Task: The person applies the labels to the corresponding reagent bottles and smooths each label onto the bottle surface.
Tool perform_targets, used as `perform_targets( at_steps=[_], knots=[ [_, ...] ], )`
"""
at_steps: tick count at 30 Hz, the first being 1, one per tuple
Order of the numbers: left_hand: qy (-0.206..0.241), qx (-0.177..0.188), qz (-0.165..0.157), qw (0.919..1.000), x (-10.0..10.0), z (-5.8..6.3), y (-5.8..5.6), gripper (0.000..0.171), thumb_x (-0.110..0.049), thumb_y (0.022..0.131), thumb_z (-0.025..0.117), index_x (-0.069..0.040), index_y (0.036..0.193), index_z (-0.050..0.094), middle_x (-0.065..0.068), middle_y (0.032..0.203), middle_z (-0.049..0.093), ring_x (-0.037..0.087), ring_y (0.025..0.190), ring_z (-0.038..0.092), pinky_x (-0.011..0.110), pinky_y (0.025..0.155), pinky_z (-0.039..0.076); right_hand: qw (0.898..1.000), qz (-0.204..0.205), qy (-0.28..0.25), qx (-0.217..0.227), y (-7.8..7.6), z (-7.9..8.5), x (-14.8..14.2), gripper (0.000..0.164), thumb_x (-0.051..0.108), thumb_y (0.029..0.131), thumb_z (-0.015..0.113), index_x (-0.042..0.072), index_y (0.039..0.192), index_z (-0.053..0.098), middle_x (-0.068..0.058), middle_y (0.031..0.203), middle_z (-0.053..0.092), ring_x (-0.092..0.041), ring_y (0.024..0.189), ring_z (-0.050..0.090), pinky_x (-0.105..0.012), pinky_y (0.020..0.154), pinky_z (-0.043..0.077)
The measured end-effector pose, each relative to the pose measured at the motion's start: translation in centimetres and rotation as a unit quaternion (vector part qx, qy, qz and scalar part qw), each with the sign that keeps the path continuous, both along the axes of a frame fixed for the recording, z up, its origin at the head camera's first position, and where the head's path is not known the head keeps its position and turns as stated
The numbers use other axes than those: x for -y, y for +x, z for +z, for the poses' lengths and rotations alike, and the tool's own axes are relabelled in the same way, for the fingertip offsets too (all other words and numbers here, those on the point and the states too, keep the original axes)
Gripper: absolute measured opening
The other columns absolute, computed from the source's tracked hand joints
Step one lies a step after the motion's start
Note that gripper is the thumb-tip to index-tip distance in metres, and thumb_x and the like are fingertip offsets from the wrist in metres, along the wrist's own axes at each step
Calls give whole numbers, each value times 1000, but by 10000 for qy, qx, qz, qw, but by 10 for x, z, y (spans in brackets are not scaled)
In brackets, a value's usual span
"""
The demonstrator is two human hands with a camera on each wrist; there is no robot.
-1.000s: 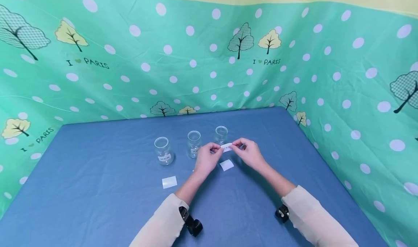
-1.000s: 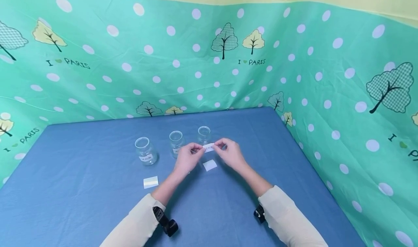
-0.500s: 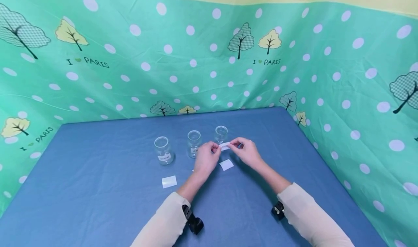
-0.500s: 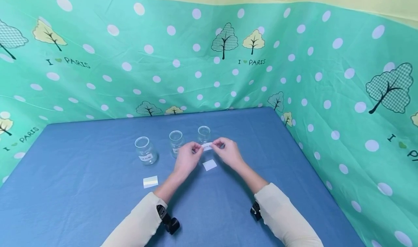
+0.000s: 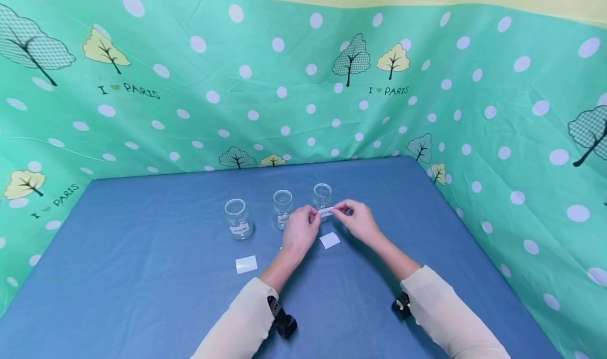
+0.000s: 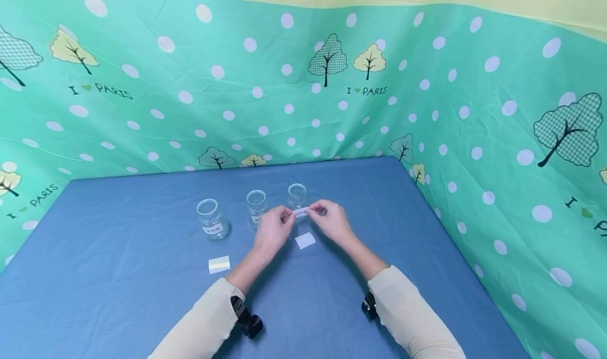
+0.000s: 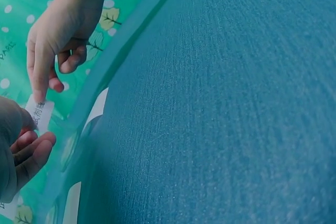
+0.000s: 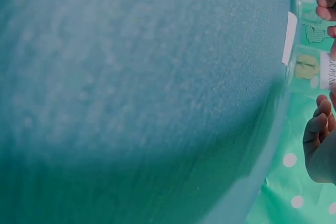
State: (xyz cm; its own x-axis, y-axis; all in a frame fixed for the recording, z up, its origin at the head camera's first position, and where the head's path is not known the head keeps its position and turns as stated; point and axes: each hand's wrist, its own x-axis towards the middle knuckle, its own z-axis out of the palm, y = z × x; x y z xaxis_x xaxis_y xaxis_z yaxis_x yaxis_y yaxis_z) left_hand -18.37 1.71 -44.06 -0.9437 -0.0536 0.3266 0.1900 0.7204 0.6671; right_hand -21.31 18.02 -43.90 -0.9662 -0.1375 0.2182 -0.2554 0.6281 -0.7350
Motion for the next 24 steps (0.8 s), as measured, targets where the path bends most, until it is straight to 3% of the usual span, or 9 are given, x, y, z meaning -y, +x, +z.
perform_targets(
  at_steps=[24],
  knots=[
    [-198,66,75,9998,0,1,-1,11,-21,86,63,-11,82,66,-1,67,58,14,57,53,29,55,44,9999,-115,34,-9,-3,-2,3,14,23,85,69,9,87,71,-5,80,69,-13,64,52,-21,56,42]
  ],
)
